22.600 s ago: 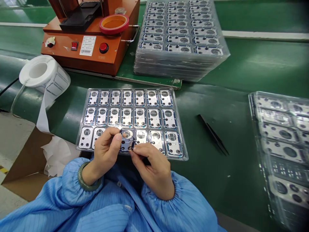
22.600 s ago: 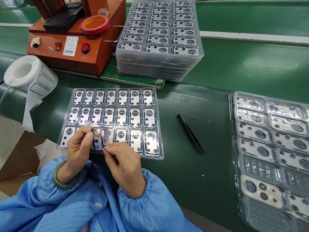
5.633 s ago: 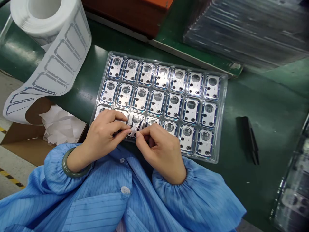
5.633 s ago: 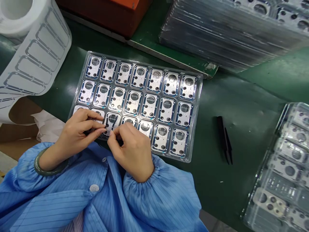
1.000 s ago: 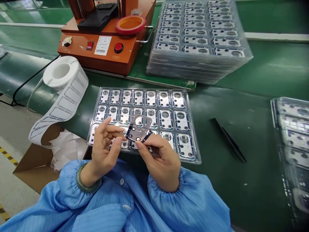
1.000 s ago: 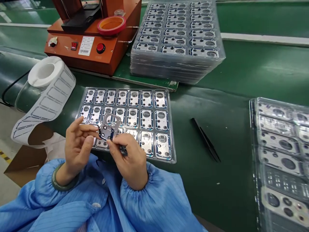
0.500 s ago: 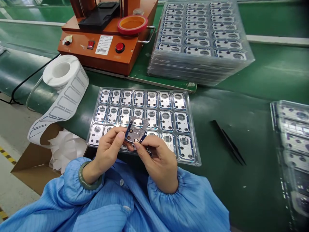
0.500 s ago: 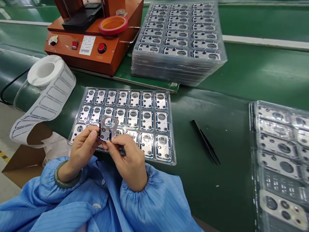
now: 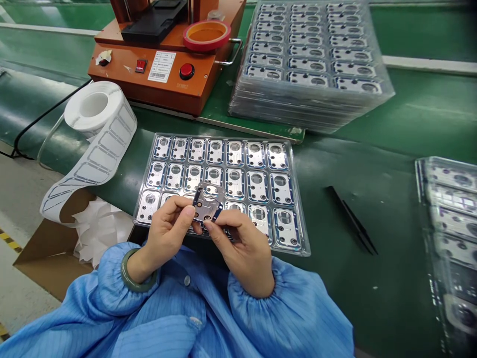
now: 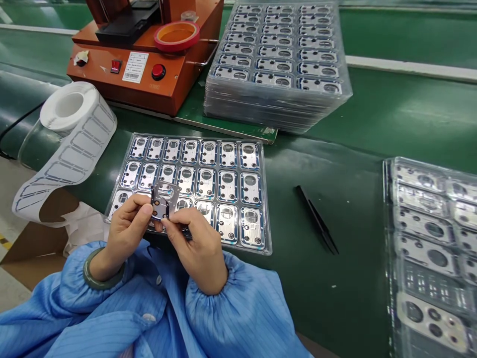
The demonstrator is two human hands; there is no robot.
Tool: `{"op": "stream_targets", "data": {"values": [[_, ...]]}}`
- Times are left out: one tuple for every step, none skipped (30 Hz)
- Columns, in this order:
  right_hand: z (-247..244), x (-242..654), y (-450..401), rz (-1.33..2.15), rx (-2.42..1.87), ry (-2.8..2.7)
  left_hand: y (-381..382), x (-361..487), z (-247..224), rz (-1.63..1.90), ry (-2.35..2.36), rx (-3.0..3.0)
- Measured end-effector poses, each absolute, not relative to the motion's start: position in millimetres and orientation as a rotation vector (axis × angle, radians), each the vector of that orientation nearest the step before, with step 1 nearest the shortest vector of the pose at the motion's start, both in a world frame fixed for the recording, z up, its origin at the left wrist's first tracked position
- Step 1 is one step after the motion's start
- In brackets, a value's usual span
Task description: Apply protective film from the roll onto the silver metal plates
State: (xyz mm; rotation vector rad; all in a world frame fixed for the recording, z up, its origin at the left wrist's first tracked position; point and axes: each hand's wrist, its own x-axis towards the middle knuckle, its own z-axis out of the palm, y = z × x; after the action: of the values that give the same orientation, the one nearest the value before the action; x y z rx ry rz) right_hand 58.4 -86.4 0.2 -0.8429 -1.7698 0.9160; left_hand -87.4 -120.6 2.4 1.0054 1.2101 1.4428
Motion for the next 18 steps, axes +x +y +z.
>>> {"op": "stream_targets", "data": {"values": [[1, 58, -86, 0.929, -0.840, -1.772, -121, -88, 1, 1.447, 1.190, 0.994], [1, 58, -86, 0.940, -0.837, -1.777, -120, -88, 0, 1.457, 1.178, 0.985], [2, 58, -86, 0.950, -0.832, -1.785, -120, -89, 0, 1.476, 1.182, 0.980], [3, 58, -85, 0.955, -0.827, -1.794, -119, -89, 0, 1.496, 1.201, 0.984], [4, 58, -85, 0.957, -0.822, -1.802, -118, -89, 1, 1.514, 1.231, 0.996], [4, 57, -85, 0.956, -0.819, -1.810, -117, -88, 2, 1.529, 1.268, 1.019], [5, 57, -84, 0.956, -0.818, -1.816, -116, -88, 4, 1.542, 1.305, 1.048], [5, 57, -84, 0.956, -0.820, -1.821, -116, -88, 6, 1.549, 1.339, 1.077], [5, 57, -84, 0.957, -0.823, -1.824, -115, -88, 7, 1.550, 1.363, 1.107], [5, 57, -84, 0.958, -0.824, -1.827, -115, -88, 9, 1.553, 1.379, 1.132], [5, 57, -84, 0.962, -0.824, -1.830, -115, -88, 10, 1.559, 1.391, 1.150], [5, 57, -85, 0.966, -0.821, -1.833, -116, -88, 10, 1.562, 1.399, 1.164], [5, 57, -85, 0.970, -0.819, -1.836, -116, -89, 10, 1.563, 1.404, 1.175], [4, 57, -85, 0.975, -0.817, -1.840, -117, -89, 10, 1.562, 1.407, 1.182], [5, 57, -85, 0.980, -0.817, -1.844, -117, -90, 10, 1.558, 1.410, 1.187], [5, 57, -85, 0.984, -0.819, -1.846, -117, -90, 9, 1.554, 1.416, 1.190], [5, 57, -85, 0.987, -0.823, -1.849, -117, -90, 8, 1.549, 1.422, 1.193], [5, 57, -85, 0.989, -0.826, -1.851, -117, -90, 8, 1.548, 1.430, 1.197]]}}
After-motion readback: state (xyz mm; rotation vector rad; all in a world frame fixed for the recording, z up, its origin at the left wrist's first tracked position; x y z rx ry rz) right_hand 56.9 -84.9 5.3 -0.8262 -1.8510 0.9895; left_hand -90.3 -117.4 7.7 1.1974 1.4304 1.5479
